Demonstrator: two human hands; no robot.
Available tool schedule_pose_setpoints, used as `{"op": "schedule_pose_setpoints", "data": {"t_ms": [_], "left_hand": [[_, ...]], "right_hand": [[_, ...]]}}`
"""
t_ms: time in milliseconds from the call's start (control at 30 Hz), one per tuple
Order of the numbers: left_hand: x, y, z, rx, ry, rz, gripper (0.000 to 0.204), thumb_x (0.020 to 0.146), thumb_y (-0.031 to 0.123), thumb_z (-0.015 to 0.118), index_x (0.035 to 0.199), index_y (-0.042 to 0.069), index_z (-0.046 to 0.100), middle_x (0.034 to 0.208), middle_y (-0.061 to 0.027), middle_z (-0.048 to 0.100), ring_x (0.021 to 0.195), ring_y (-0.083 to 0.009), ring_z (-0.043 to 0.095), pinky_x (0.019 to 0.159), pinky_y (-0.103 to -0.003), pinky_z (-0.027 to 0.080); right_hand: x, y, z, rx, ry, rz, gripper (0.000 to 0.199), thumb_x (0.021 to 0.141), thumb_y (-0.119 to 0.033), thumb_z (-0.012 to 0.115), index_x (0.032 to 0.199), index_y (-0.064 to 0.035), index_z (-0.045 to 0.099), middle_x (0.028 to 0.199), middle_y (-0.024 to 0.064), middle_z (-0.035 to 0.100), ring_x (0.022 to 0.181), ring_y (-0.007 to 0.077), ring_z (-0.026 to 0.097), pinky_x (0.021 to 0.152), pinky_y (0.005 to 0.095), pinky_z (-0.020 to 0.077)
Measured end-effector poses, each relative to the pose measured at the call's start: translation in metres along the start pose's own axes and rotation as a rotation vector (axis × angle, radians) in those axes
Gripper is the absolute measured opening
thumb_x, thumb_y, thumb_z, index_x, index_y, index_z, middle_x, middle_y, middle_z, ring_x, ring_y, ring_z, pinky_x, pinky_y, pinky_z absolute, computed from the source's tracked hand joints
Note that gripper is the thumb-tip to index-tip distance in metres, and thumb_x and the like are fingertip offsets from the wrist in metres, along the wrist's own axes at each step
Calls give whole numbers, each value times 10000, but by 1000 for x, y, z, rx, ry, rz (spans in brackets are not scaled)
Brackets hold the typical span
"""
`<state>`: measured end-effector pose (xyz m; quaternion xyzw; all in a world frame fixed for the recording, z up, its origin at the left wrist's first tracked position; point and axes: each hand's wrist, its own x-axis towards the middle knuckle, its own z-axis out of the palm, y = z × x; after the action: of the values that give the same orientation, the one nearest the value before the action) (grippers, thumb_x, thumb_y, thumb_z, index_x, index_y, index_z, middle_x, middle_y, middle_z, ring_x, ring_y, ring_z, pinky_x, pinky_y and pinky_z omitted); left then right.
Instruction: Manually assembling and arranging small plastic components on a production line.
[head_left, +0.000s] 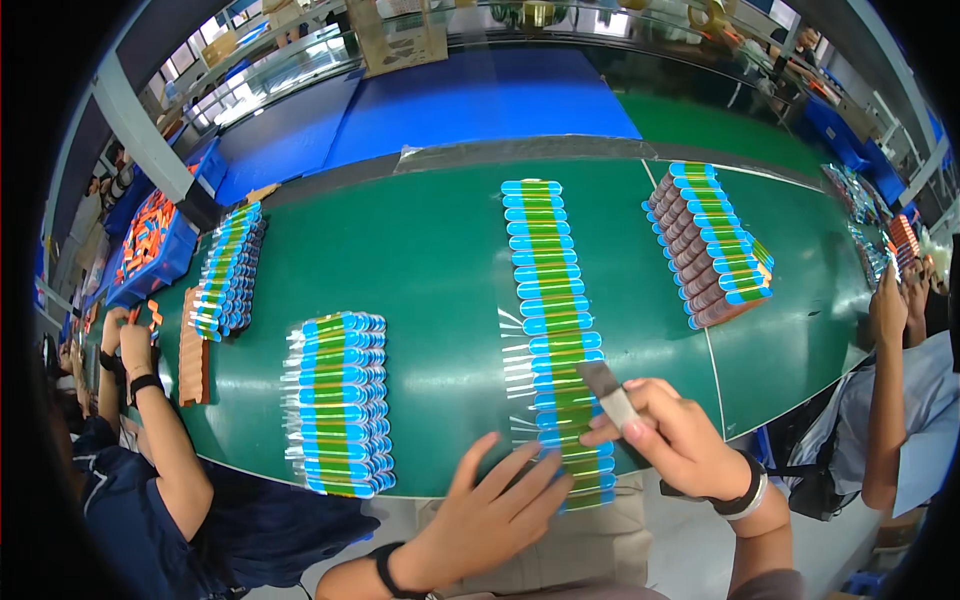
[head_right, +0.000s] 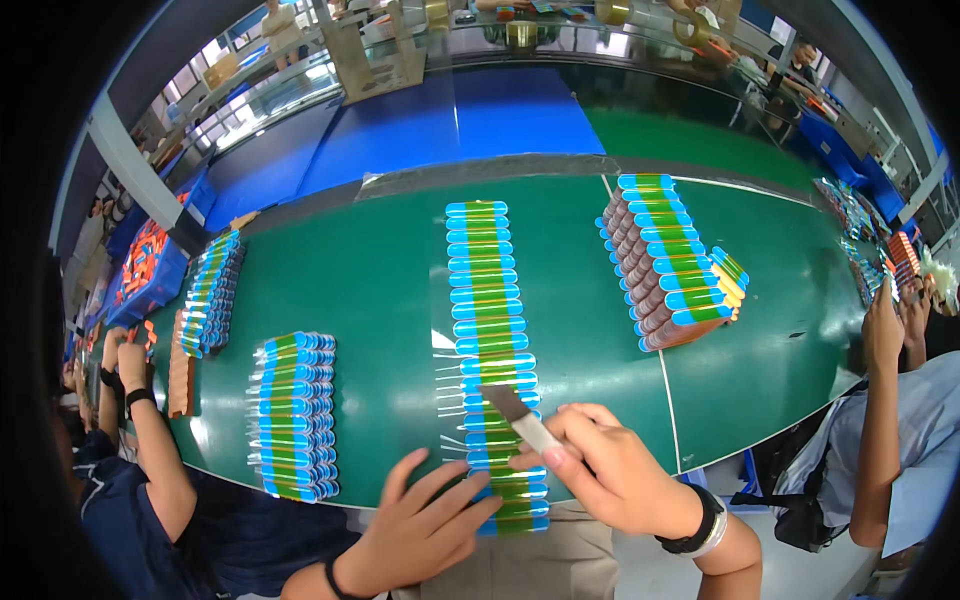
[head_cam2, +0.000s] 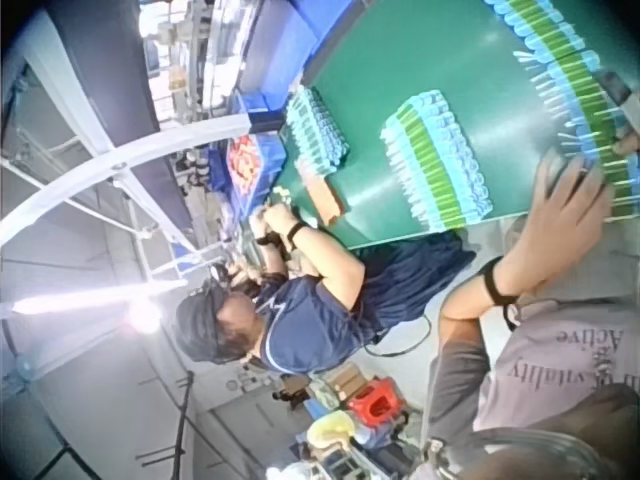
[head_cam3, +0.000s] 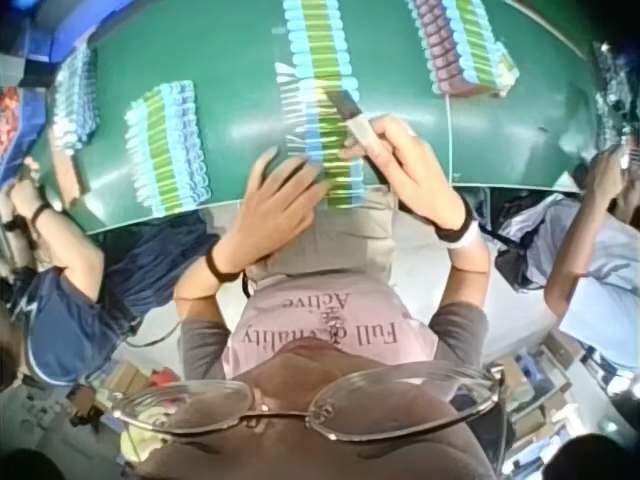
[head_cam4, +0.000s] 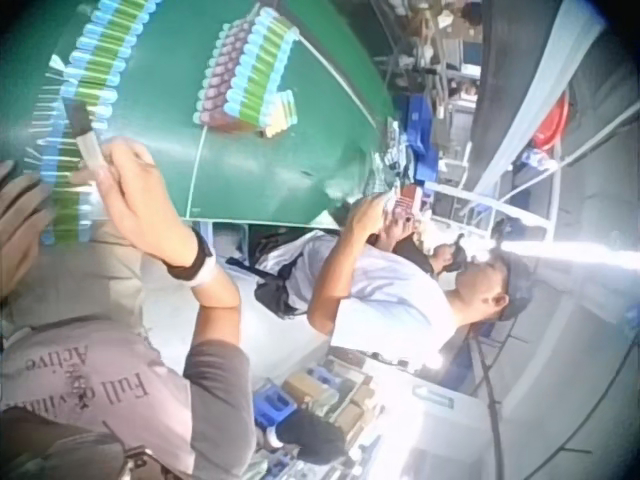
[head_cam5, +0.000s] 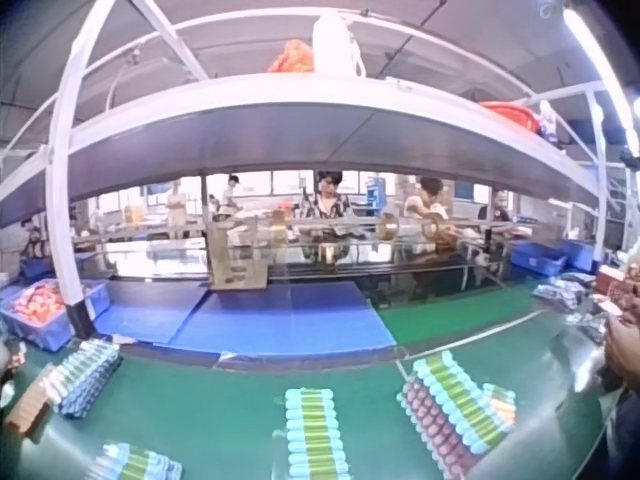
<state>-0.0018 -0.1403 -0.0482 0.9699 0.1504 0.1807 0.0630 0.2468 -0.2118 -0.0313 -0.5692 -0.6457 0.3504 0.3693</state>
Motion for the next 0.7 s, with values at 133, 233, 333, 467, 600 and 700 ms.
{"op": "schedule_pose_setpoints", "data": {"t_ms": [133, 233, 333, 467, 600, 700], "left_hand": [[7, 0, 12, -85, 94, 74, 330, 705, 213, 698, 1035, 190, 690, 1150, 2, 621, 1077, -184, 562, 998, -521, 400], [12, -1, -1, -197, 128, 149, 276, 715, 220, 690, 985, 165, 705, 1132, -19, 620, 1057, -189, 563, 979, -519, 407], [11, -4, -15, -333, 310, 49, 257, 715, 143, 697, 971, 145, 720, 1114, -53, 619, 1035, -230, 565, 954, -499, 417], [24, -5, -8, -262, 278, -422, 377, 738, 69, 769, 1105, 139, 715, 1211, -120, 573, 1136, -343, 515, 971, -461, 408], [21, 0, 3, -205, 137, -436, 502, 747, 182, 799, 1229, 174, 661, 1328, -118, 500, 1292, -381, 411, 1058, -521, 340], [5, 14, -2, -255, 27, -461, 550, 699, 243, 830, 1216, 188, 652, 1394, -114, 483, 1363, -395, 348, 1127, -596, 218]], "right_hand": [[14, -15, 15, -306, 169, -173, 318, 951, -69, 528, 1266, -25, 549, 1210, 87, 664, 1234, 343, 543, 1076, 519, 329], [11, -7, 19, -450, 44, -141, 348, 931, -54, 543, 1277, -24, 553, 1321, 75, 606, 1288, 328, 511, 1088, 538, 323], [-2, -5, 14, -411, 7, -139, 300, 954, -83, 505, 1240, -42, 589, 1335, 50, 606, 1291, 293, 512, 1090, 549, 322], [-30, -3, 4, -394, -213, -145, 288, 991, -158, 441, 1190, -80, 634, 1350, 18, 606, 1318, 258, 489, 1117, 530, 294], [-44, -9, 3, -203, -126, -87, 230, 963, -135, 516, 1145, -75, 643, 1262, 47, 645, 1209, 244, 569, 1081, 487, 335], [-60, -10, 2, -236, 13, -93, 162, 917, -110, 589, 1057, -78, 665, 1081, 49, 667, 986, 209, 625, 915, 414, 435]]}}
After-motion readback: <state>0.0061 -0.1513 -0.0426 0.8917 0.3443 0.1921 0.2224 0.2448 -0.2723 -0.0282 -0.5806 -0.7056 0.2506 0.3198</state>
